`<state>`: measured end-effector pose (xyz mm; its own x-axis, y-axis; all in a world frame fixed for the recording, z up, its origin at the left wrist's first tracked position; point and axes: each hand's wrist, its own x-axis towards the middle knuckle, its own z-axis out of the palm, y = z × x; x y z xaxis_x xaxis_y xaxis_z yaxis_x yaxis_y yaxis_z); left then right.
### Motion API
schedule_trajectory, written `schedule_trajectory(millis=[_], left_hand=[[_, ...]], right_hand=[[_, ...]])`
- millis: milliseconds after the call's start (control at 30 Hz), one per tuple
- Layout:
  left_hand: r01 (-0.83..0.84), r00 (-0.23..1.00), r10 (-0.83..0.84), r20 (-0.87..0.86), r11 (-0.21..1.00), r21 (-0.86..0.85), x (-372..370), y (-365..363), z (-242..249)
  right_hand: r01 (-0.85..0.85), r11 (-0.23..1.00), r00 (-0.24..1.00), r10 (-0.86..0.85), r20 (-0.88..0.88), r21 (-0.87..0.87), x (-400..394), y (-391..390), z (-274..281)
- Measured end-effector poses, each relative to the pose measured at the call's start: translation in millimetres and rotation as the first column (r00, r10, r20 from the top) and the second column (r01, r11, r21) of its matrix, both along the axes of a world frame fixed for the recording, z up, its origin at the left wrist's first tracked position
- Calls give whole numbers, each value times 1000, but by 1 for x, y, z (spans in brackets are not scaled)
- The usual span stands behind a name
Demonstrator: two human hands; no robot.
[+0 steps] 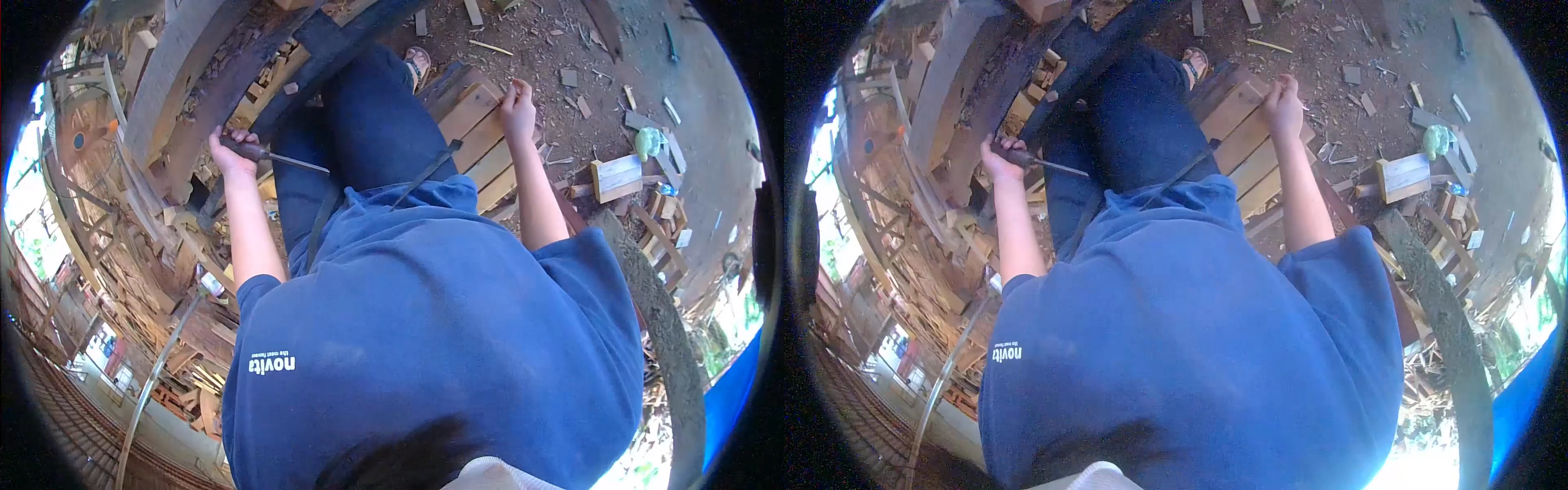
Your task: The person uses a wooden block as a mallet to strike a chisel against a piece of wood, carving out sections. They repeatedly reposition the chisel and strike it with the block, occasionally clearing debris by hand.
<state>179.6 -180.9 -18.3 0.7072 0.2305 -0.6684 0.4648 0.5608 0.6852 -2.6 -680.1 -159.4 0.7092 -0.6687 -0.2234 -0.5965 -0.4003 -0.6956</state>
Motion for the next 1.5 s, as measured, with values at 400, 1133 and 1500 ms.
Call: schedule_trajectory(millis=[400,1133,1500], left_hand=[[32,999,-29,-35,997,76,-2,-21,10],[58,992,-33,-118,974,221,1,-28,17],[13,990,29,-140,956,294,3,-45,27]], right_hand=[[77,996,987,-70,-147,43,4,0,19],[81,979,994,-67,-82,185,24,-11,-19],[129,962,987,-100,-128,239,45,-14,-1]])
